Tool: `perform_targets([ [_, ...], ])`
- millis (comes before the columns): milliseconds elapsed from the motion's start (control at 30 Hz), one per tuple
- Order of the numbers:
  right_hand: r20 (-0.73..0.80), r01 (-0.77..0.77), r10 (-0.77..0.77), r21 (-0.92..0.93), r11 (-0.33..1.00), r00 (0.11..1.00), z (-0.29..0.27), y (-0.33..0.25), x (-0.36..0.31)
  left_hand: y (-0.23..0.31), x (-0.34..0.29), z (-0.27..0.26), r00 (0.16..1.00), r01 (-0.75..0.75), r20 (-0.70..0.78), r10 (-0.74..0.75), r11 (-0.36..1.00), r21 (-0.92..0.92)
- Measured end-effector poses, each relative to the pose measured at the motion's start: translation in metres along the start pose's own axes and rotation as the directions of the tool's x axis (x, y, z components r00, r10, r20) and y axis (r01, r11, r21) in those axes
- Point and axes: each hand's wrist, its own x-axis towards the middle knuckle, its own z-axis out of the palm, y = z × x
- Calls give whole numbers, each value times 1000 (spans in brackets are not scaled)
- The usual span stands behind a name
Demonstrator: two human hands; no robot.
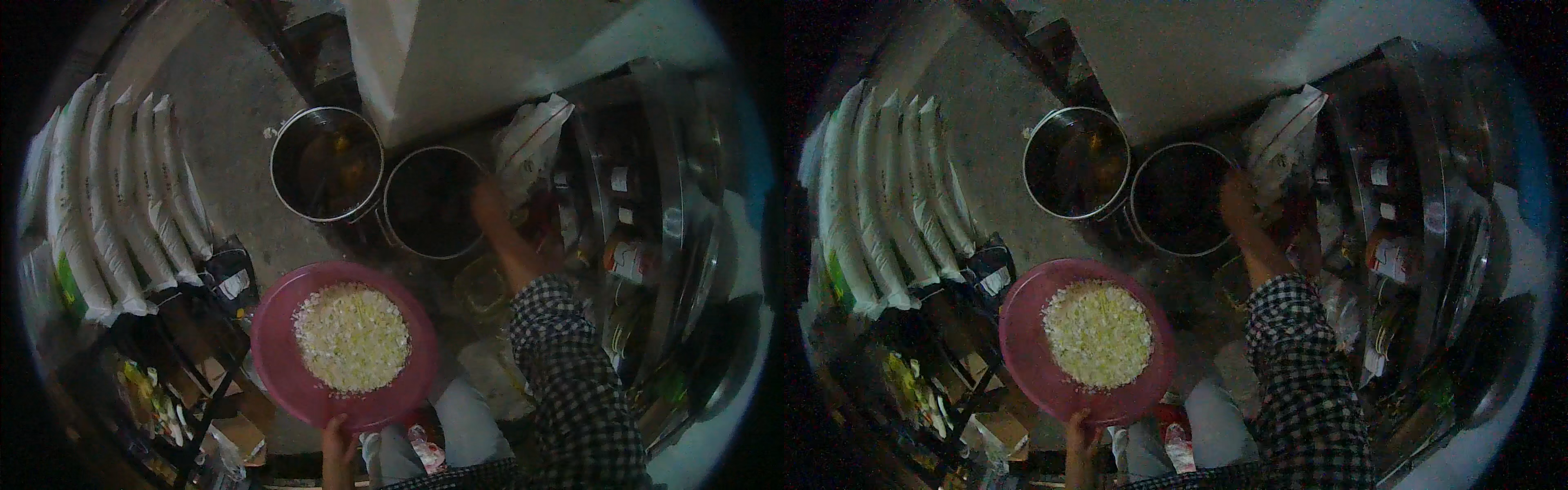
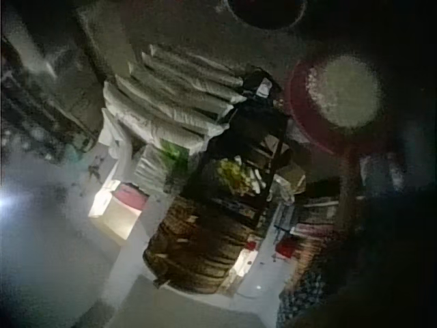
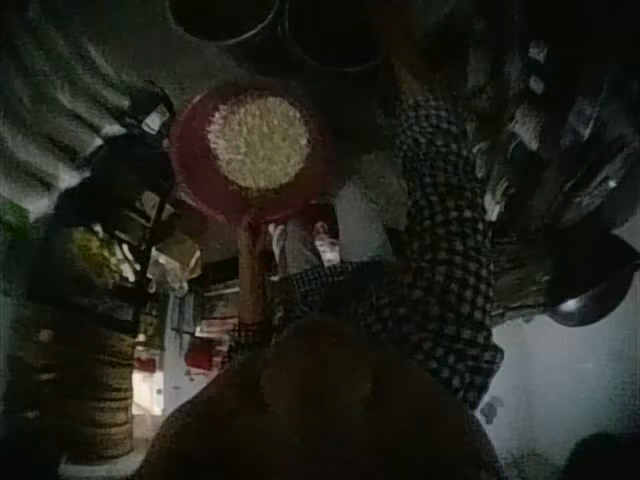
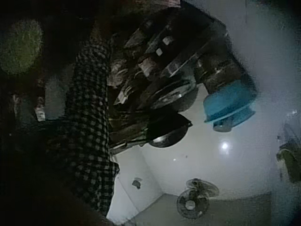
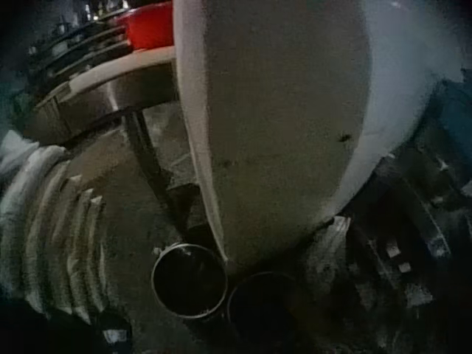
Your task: The person retrieves a bowl of chopped vegetables from a refrigerator, adds oil and a brown paste, then mixes the ingredients by hand and with a spatula. The person also handles a dough sheet on the counter.
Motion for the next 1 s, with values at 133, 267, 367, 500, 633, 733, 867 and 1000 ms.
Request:
perform_targets([
  [133, 491, 62, -87, 68, 996, 867, -12, -8, -27, -10, 0, -3, 1000, 19, -2, -20, 997, -75],
  [267, 542, 96, -199, 211, 973, 816, -13, -25, -38, -21, -2, 4, 992, -105, -71, 101, 993, -52],
  [367, 592, -134, -123, 370, 919, 797, -16, -28, -44, -22, -3, 11, 993, -111, 30, 112, 993, -40],
  [500, 581, -111, -213, 471, 875, 786, -42, -10, -59, -13, -6, 16, 992, -14, -127, 13, 1000, -8],
  [633, 642, -299, -218, 596, 745, 735, -82, 10, -88, -6, -5, 14, 997, -10, -73, 13, 999, 42],
  [733, 524, -297, -117, 637, 711, 844, -111, 12, -109, -5, 1, 7, 998, -37, 41, 37, 999, -15],
  [867, 454, -337, -74, 751, 567, 888, -146, 9, -129, -7, 15, -4, 995, -65, 70, 66, 998, -16],
  [1000, 615, -464, -54, 646, 606, 787, -179, 20, -143, -8, 26, -11, 995, -63, 83, 59, 997, 52],
])
